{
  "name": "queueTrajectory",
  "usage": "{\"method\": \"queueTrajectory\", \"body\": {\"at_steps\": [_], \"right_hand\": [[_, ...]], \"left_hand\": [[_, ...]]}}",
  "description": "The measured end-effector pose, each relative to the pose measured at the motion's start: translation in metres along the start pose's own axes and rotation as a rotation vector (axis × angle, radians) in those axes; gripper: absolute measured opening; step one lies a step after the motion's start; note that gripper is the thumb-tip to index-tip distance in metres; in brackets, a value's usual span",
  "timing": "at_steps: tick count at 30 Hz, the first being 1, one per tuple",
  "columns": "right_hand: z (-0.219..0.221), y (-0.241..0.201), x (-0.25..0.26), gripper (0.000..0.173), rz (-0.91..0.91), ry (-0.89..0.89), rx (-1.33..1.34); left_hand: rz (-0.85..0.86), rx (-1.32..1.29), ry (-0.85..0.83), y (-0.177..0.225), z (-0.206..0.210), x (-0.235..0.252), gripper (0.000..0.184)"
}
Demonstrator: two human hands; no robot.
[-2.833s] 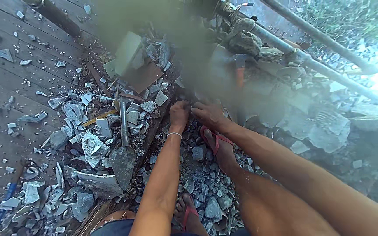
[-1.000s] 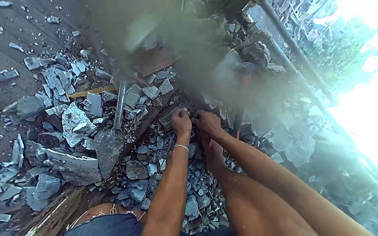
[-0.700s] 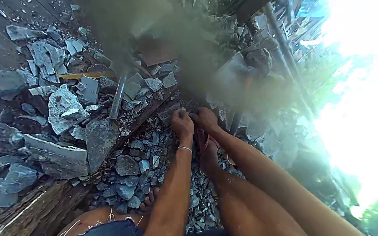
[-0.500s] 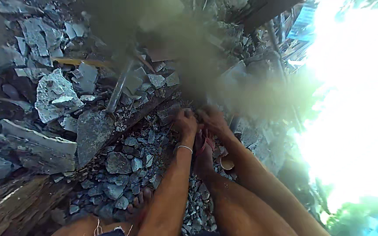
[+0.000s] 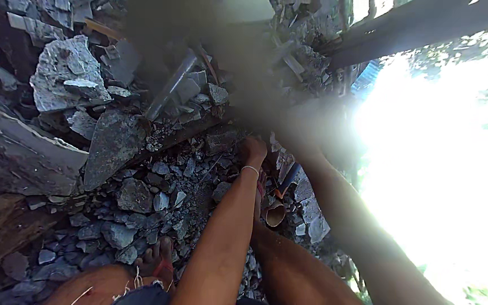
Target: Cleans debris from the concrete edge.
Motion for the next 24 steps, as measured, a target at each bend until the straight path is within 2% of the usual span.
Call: {"method": "queueTrajectory", "body": {"at_steps": [5,17,20,24], "right_hand": [[-0.002,-0.01,0.013,0.015,-0.072,0.05,-0.071],[0.015,-0.032,0.04,0.015,-0.239,-0.047,-0.13],[0.002,-0.054,0.041,0.02,-0.252,-0.161,-0.157],[0.002,-0.074,0.044,0.018,-0.329,-0.129,-0.159]], "left_hand": [[0.008,0.013,0.008,0.0,-0.009,0.006,0.039],[0.021,0.083,0.01,-0.005,-0.009,0.014,0.039],[-0.026,-0.044,0.027,-0.01,-0.006,0.005,0.039],[-0.103,-0.195,0.051,-0.007,0.0,-0.013,0.038]]}}
Point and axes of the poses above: each hand's wrist, its own x-axis towards the middle knuckle, its own z-axis out of the palm, y = z × x, the point moved 7 cm from there along x, towards the middle knuckle, and after that the axes turned 14 degrees about y, right-handed, at the moved point
